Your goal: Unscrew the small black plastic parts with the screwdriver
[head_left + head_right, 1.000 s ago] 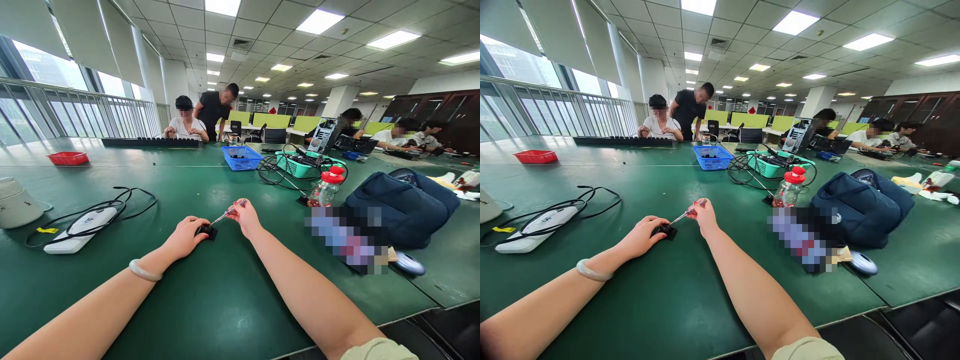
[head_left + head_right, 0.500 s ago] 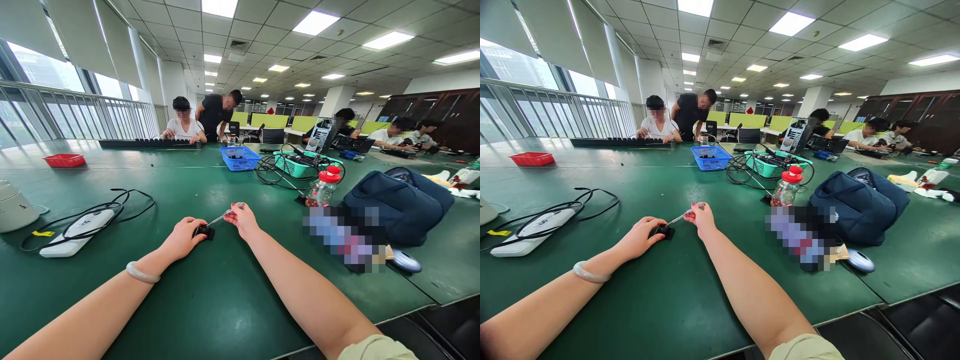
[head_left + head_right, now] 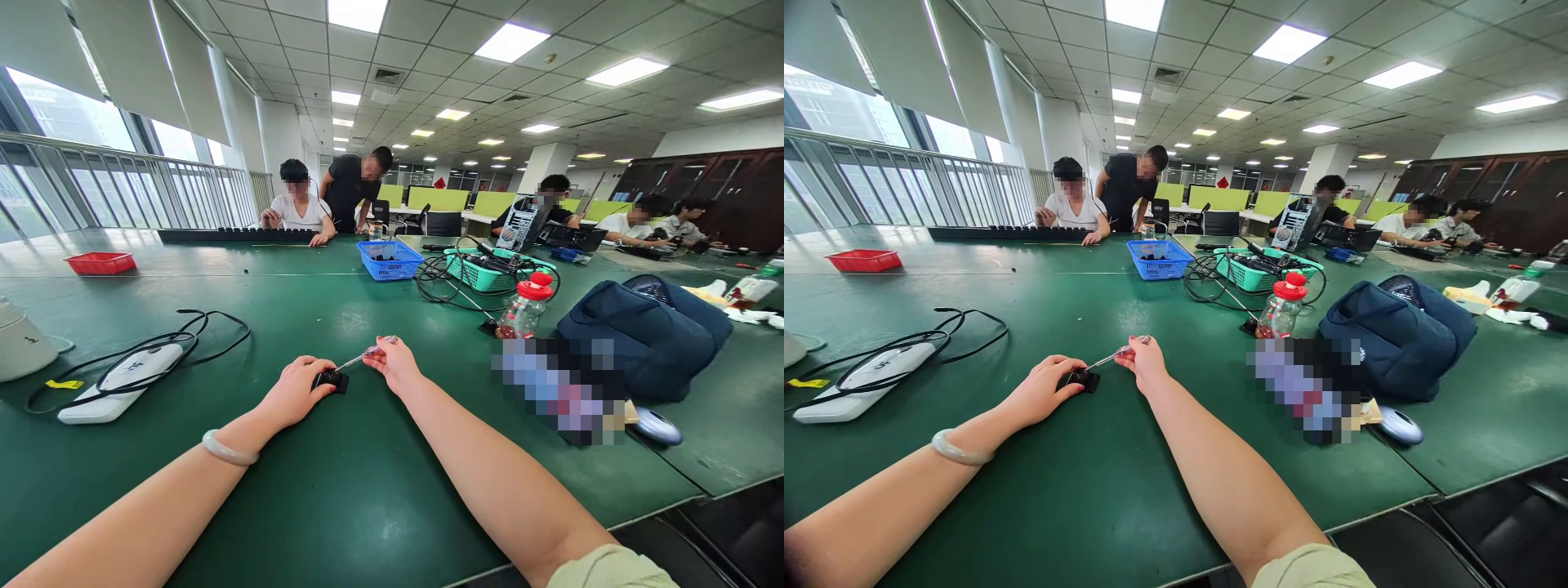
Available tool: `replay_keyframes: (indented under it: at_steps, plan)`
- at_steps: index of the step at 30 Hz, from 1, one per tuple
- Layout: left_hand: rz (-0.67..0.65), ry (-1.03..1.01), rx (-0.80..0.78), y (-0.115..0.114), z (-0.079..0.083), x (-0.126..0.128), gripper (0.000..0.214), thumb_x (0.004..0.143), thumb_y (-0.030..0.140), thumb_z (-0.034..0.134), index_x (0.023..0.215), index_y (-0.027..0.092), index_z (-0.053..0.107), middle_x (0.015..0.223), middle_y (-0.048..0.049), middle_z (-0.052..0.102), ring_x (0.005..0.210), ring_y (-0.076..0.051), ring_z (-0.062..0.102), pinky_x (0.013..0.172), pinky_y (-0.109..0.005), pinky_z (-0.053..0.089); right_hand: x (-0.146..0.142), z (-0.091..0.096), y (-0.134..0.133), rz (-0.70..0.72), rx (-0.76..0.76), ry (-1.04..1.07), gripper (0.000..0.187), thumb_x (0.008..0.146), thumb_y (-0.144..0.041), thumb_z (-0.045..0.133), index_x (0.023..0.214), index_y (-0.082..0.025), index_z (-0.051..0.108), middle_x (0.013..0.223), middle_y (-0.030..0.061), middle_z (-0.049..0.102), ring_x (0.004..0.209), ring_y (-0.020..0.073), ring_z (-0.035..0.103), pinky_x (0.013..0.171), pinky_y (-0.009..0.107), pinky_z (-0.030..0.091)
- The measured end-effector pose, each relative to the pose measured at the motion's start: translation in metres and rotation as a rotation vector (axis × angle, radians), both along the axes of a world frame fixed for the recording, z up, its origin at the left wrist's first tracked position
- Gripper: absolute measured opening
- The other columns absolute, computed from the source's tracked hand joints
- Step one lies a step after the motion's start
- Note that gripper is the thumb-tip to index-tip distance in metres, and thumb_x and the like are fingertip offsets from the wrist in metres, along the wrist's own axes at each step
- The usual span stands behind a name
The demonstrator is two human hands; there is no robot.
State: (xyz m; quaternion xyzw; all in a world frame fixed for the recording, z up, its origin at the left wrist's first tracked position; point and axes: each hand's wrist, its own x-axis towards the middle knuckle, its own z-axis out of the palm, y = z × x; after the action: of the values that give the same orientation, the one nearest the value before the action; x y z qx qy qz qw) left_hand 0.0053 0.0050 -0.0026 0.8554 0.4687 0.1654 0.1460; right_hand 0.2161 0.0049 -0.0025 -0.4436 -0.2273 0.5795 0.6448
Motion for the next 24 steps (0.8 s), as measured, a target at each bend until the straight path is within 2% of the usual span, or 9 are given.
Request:
replay_keyframes:
  at_steps: [6,10,13,18,20,24]
  plan:
    - [0.002,0.008,0.008,-0.001,0.001,0.000,0.031,0.085,0.039,0.052,0.113,0.030,0.059,0.115,-0.0055,0.060,0.121,-0.026,0.045,0.106,-0.048,0.035,-0.001,0.002,-0.001,0.002,-0.021,0.027,0.010,0.088,-0.013,0.054,0.082,-0.019,0.048,0.055,-0.0024,0.059,0.052,0.0110,0.062,0.055,0.024,0.058]
    - [0.002,0.017,0.007,-0.001,0.001,0.001,0.032,0.085,0.040,0.051,0.114,0.029,0.059,0.114,-0.0058,0.061,0.122,-0.026,0.045,0.106,-0.048,0.035,-0.011,0.003,-0.005,0.058,-0.023,0.032,0.010,0.086,-0.015,0.056,0.081,-0.018,0.049,0.056,-0.0007,0.061,0.050,0.0114,0.061,0.053,0.024,0.057]
    - [0.003,0.012,0.013,0.000,0.000,0.001,0.033,0.085,0.041,0.051,0.114,0.028,0.059,0.115,-0.0065,0.061,0.122,-0.027,0.045,0.106,-0.048,0.036,-0.017,0.007,-0.008,0.052,0.086,0.003,0.013,0.085,-0.020,0.059,0.080,-0.020,0.047,0.057,-0.0022,0.062,0.053,0.0115,0.063,0.054,0.024,0.056]
    - [0.016,-0.004,0.017,0.000,-0.002,0.001,0.035,0.084,0.040,0.051,0.116,0.028,0.060,0.118,-0.0079,0.059,0.121,-0.027,0.047,0.108,-0.048,0.035,-0.011,0.012,-0.008,-0.086,0.304,-0.140,0.024,0.078,-0.030,0.067,0.079,-0.023,0.044,0.061,-0.0063,0.062,0.059,0.0121,0.065,0.060,0.026,0.057]
    - [0.013,-0.009,0.013,-0.001,-0.001,0.001,0.034,0.084,0.041,0.051,0.115,0.029,0.060,0.117,-0.0075,0.059,0.120,-0.027,0.047,0.107,-0.049,0.035,-0.007,0.011,-0.006,-0.110,0.337,-0.204,0.023,0.077,-0.032,0.066,0.080,-0.023,0.045,0.062,-0.0067,0.062,0.059,0.0120,0.065,0.060,0.026,0.057]
    - [0.012,-0.011,0.002,-0.001,0.001,0.001,0.032,0.085,0.041,0.051,0.113,0.030,0.061,0.116,-0.0068,0.058,0.119,-0.026,0.047,0.107,-0.049,0.036,-0.005,0.006,-0.004,-0.066,0.332,-0.236,0.020,0.078,-0.030,0.063,0.081,-0.023,0.045,0.061,-0.0068,0.062,0.059,0.0124,0.064,0.059,0.026,0.057]
